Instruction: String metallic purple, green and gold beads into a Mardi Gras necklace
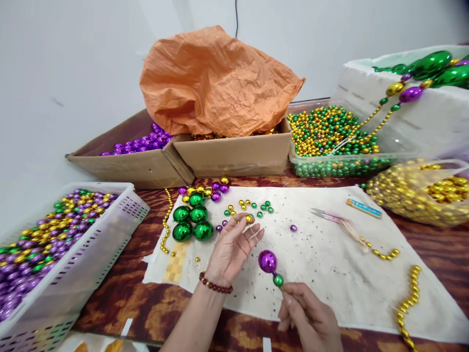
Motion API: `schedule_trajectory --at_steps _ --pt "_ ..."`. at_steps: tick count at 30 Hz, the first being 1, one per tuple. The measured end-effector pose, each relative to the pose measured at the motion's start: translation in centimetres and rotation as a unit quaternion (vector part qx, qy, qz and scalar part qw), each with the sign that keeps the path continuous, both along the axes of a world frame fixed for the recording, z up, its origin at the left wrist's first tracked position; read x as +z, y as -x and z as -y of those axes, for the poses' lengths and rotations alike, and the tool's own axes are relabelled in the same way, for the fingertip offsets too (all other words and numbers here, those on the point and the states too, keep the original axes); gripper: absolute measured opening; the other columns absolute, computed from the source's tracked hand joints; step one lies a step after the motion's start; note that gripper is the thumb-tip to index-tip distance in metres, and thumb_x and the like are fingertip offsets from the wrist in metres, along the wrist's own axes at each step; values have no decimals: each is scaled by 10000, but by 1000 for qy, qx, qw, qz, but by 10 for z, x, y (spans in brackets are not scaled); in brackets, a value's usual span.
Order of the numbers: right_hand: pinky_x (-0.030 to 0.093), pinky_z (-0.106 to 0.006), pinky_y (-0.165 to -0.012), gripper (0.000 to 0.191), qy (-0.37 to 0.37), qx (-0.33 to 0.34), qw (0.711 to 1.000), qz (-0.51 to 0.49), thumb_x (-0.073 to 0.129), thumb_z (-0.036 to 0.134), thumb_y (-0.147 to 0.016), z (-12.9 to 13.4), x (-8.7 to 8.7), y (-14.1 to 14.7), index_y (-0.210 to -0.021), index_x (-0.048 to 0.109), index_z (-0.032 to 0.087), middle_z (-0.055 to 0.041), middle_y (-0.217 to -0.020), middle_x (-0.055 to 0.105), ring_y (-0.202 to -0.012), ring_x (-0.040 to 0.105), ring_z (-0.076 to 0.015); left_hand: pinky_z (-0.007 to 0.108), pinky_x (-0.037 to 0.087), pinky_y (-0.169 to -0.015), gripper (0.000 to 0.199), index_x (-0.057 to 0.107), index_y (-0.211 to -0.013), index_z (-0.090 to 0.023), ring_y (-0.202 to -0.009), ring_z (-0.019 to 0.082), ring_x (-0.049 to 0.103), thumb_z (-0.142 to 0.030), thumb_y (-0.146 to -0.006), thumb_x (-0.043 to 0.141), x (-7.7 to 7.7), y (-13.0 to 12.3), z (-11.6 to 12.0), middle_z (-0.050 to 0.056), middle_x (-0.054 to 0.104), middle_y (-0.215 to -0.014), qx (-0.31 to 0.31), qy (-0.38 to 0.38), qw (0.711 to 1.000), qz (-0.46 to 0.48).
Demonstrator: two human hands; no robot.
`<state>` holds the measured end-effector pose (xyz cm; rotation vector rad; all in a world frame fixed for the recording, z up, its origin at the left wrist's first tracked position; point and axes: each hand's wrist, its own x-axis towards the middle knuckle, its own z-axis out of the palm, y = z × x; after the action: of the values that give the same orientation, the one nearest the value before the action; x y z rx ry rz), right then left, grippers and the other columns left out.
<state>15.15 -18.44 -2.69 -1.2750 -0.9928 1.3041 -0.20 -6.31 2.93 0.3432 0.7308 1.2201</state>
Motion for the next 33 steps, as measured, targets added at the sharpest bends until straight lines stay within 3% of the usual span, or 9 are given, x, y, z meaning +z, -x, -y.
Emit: schedule_trajectory --at_steps 3,7,11,14,18,22,24,27,33 --pt "485 -211 -498 263 6 -20 1000 -4 563 438 -887 -2 0 6 -898 615 180 -3 -589 622 -481 615 -142 381 492 -946 248 628 -1057 -185 -900 159 659 -173 -816 680 -1 -8 5 32 663 -947 20 -23 999 -36" --pt "524 -243 -561 378 12 -50 999 -1 533 459 -901 -11 4 19 -1148 532 173 4 -641 642 -531 624 -152 350 509 -898 312 621 -1126 -171 -947 189 650 -209 -821 674 -7 -26 20 59 638 -998 -7 -3 999 -44" --pt "506 -254 -554 482 1 -23 999 24 497 453 -917 -18 9 17 -1306 447 173 13 -666 636 -522 584 -149 267 528 -716 286 625 -1082 -180 -897 180 644 -369 -868 605 -12 -43 32 57 609 -978 -30 29 998 -53" --pt "477 -242 -528 362 -15 -7 998 62 540 435 -898 -23 13 -3 -1157 594 188 1 -699 631 -506 543 -132 199 484 -594 301 636 -996 -161 -724 116 615 -426 -861 595 -12 -51 33 38 595 -885 -48 6 991 -123" --pt "420 -232 -503 264 -20 -64 994 91 586 418 -886 -38 15 -41 -987 663 186 23 -595 545 -511 497 -126 172 375 -421 294 633 -899 -156 -561 100 541 -441 -843 588 -9 -57 33 14 577 -716 -196 -65 945 -252" --pt "408 -237 -504 242 -17 -44 999 -11 667 353 -840 -56 11 -65 -1004 681 176 24 -584 531 -517 477 -120 184 393 -475 226 624 -762 -153 -512 77 488 -368 -825 599 -8 -61 36 -3 568 -633 -271 -156 876 -367" --pt "423 -231 -511 155 -26 -87 991 -100 675 322 -835 -60 11 -71 -911 685 186 -9 -710 608 -539 510 -109 188 414 -512 212 629 -745 -151 -530 81 511 -348 -817 598 -7 -60 37 -4 563 -625 -294 -172 856 -389" --pt "440 -223 -484 143 -7 -128 972 -197 652 347 -852 -59 13 -72 -892 657 210 -40 -895 659 -544 561 -103 186 426 -499 191 638 -742 -149 -520 84 522 -320 -809 585 -4 -55 38 -6 548 -605 -325 -164 846 -390" --pt "486 -249 -499 163 6 -31 977 -211 680 316 -830 -43 16 -57 -924 623 196 -67 -837 668 -624 627 -163 195 462 -529 164 658 -753 -158 -538 82 539 -281 -806 563 6 -43 36 1 583 -650 -343 -181 842 -376"
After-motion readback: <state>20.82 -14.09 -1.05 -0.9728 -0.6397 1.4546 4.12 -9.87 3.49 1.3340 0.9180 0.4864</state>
